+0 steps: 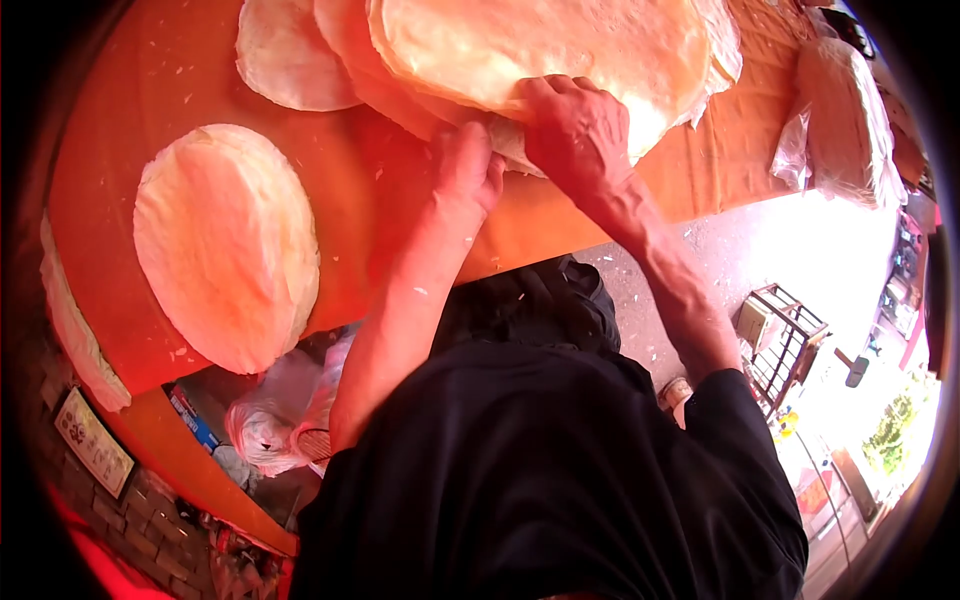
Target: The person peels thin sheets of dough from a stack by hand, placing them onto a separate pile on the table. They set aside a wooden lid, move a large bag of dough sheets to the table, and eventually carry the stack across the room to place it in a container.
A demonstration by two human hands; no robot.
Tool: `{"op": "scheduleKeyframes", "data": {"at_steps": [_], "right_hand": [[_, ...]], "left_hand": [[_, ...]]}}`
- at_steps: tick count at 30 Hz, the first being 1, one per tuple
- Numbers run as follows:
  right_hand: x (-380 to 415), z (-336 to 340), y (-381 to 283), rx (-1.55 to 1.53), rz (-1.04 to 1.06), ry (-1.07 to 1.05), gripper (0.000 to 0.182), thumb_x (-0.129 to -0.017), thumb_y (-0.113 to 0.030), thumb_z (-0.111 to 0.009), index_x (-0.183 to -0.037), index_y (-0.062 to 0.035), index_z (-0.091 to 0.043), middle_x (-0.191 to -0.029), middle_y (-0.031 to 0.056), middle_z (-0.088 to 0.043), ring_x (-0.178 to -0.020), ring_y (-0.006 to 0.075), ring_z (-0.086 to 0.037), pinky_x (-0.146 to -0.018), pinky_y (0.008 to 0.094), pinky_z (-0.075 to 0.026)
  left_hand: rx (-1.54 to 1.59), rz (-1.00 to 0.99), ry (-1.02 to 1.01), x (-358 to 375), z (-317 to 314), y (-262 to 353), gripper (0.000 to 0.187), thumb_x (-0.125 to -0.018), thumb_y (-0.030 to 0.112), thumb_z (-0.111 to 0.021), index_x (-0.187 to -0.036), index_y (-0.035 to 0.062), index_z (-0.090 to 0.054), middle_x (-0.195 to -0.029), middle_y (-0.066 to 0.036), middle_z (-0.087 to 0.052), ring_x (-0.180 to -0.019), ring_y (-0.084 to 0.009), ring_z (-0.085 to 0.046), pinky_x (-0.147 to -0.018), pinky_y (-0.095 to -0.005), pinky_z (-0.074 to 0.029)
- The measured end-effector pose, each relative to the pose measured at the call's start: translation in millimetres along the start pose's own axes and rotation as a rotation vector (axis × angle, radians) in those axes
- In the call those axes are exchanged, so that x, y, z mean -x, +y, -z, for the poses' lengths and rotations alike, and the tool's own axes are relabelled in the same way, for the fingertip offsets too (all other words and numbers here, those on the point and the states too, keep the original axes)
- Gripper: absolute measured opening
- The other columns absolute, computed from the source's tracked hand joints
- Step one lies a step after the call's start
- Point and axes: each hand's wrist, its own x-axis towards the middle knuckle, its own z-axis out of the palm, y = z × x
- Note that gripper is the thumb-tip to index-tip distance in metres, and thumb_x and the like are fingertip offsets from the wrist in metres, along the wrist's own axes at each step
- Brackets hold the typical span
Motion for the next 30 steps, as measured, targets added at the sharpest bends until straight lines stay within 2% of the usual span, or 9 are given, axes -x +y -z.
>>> {"op": "scheduleKeyframes", "data": {"at_steps": [2, 3, 4, 9, 14, 19, 21, 24, 30], "right_hand": [[-10, 25, 10, -0.074, 0.051, 0.092, 0.007, -0.075, -0.013, -0.058, -0.078, -0.0092, -0.063, -0.060, 0.0088, -0.059, -0.055, 0.0319, -0.058, -0.048, 0.0410, -0.046], [-28, 48, 10, 0.441, -0.058, -0.215, 0.011, -0.076, -0.014, -0.059, -0.084, -0.0093, -0.065, -0.063, 0.0084, -0.061, -0.057, 0.0284, -0.060, -0.052, 0.0399, -0.048], [-44, 85, 32, 0.074, 0.120, 0.009, 0.011, -0.083, -0.018, -0.064, -0.085, -0.0077, -0.068, -0.066, 0.0122, -0.064, -0.055, 0.0230, -0.061, -0.049, 0.0371, -0.046], [-106, 225, 38, 0.149, -0.042, 0.230, 0.021, -0.078, -0.018, -0.068, -0.073, 0.0026, -0.064, -0.060, 0.0104, -0.058, -0.058, 0.0202, -0.057, -0.054, 0.0361, -0.047], [-104, 298, 58, 0.207, 0.111, 0.351, 0.028, -0.079, -0.017, -0.069, -0.099, 0.0008, -0.062, -0.083, 0.0122, -0.063, -0.070, 0.0194, -0.061, -0.064, 0.0333, -0.049], [-50, 212, -2, 0.133, 0.016, 0.042, 0.021, -0.084, -0.006, -0.059, -0.102, -0.0098, -0.070, -0.070, 0.0104, -0.064, -0.057, 0.0134, -0.060, -0.051, 0.0300, -0.047], [-32, 115, -3, 0.350, 0.226, -0.033, 0.006, -0.073, -0.007, -0.059, -0.073, -0.0121, -0.061, -0.066, 0.0063, -0.065, -0.057, 0.0270, -0.065, -0.050, 0.0365, -0.048], [3, 26, -7, 0.092, 0.147, -0.276, 0.004, -0.072, -0.009, -0.060, -0.075, -0.0076, -0.061, -0.065, 0.0132, -0.062, -0.060, 0.0328, -0.064, -0.053, 0.0426, -0.049], [16, 32, -29, 0.059, 0.171, -0.258, 0.011, -0.071, -0.012, -0.063, -0.075, -0.0026, -0.058, -0.074, 0.0165, -0.060, -0.071, 0.0335, -0.063, -0.061, 0.0422, -0.051]], "left_hand": [[0.137, -0.016, -0.084, 4, -5, 3, 0.034, -0.092, 0.005, -0.053, -0.125, 0.0015, -0.050, -0.122, -0.012, -0.057, -0.109, -0.0257, -0.060, -0.086, -0.0417, -0.054], [0.188, -0.027, -0.142, 14, -9, 8, 0.034, -0.092, 0.005, -0.052, -0.125, 0.0007, -0.049, -0.123, -0.012, -0.056, -0.110, -0.0256, -0.059, -0.088, -0.0417, -0.054], [0.239, -0.040, -0.200, 22, -11, 11, 0.034, -0.092, 0.005, -0.052, -0.126, -0.0002, -0.047, -0.123, -0.013, -0.055, -0.111, -0.0256, -0.059, -0.090, -0.0418, -0.053], [0.144, 0.042, -0.164, 21, -3, 13, 0.035, -0.095, 0.009, -0.052, -0.128, 0.0013, -0.047, -0.125, -0.009, -0.057, -0.114, -0.0248, -0.058, -0.093, -0.0414, -0.052], [0.043, -0.014, -0.042, 19, 22, 4, 0.037, -0.095, 0.012, -0.055, -0.131, 0.0055, -0.048, -0.128, -0.006, -0.056, -0.114, -0.0234, -0.057, -0.095, -0.0401, -0.050], [0.052, -0.017, -0.153, 43, 27, 2, 0.038, -0.099, 0.025, -0.047, -0.129, 0.0029, -0.048, -0.125, -0.010, -0.058, -0.112, -0.0232, -0.059, -0.093, -0.0393, -0.050], [0.121, -0.016, -0.245, 53, 23, 1, 0.039, -0.099, 0.027, -0.046, -0.132, 0.0052, -0.047, -0.126, -0.010, -0.058, -0.113, -0.0236, -0.058, -0.095, -0.0408, -0.050], [0.067, -0.013, -0.287, 58, 25, 0, 0.046, -0.100, 0.035, -0.040, -0.131, 0.0015, -0.045, -0.127, -0.013, -0.057, -0.116, -0.0249, -0.057, -0.097, -0.0427, -0.049], [0.137, -0.036, -0.283, 64, 24, -2, 0.054, -0.098, 0.048, -0.042, -0.130, 0.0049, -0.047, -0.124, -0.013, -0.059, -0.109, -0.0240, -0.061, -0.090, -0.0406, -0.052]]}}
